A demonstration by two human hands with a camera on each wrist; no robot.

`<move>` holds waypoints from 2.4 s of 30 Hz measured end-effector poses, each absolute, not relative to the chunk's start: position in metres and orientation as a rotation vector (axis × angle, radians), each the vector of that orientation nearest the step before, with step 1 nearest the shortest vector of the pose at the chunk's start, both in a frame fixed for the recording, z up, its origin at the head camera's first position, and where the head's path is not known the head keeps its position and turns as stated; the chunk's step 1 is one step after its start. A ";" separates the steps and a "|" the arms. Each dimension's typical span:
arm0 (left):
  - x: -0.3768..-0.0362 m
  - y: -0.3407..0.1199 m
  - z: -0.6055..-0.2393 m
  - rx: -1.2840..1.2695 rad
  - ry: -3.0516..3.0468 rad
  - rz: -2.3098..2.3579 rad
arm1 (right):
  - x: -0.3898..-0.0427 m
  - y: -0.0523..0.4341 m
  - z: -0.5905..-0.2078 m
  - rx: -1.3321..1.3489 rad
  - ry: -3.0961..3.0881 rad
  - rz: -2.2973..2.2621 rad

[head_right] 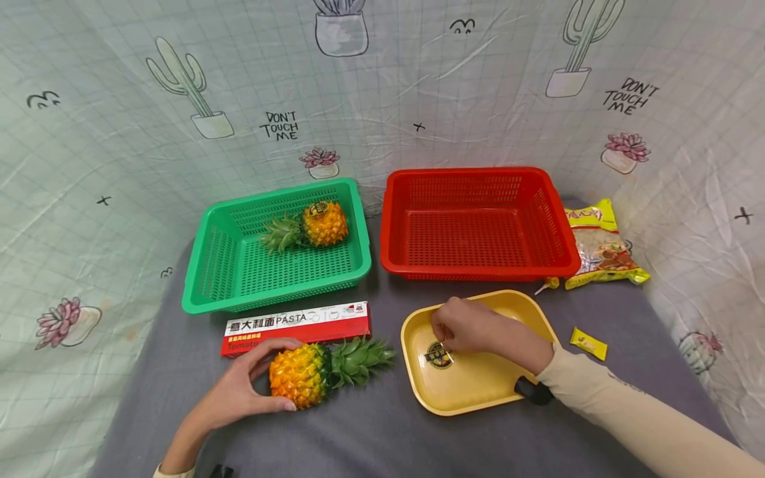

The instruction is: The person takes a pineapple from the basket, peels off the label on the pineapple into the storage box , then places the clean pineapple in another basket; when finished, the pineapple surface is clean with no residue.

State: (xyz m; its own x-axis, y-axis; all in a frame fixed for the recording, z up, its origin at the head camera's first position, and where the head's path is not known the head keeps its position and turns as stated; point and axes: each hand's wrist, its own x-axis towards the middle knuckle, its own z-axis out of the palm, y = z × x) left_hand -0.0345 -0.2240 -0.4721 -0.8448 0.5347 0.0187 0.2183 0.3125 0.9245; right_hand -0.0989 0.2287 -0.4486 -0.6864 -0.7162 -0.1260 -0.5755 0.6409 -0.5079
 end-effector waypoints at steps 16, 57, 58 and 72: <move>-0.034 -0.225 -0.474 0.648 2.320 1.507 | -0.099 0.233 -0.434 -1.061 2.470 -0.825; -0.033 -0.224 -0.473 0.632 2.315 1.517 | -0.096 0.178 -0.401 -1.124 2.441 -1.080; -0.033 -0.224 -0.473 0.637 2.312 1.522 | -0.096 0.175 -0.401 -1.131 2.435 -1.088; -0.034 -0.225 -0.475 0.655 2.312 1.524 | -0.080 0.115 -0.408 -1.293 2.448 -0.925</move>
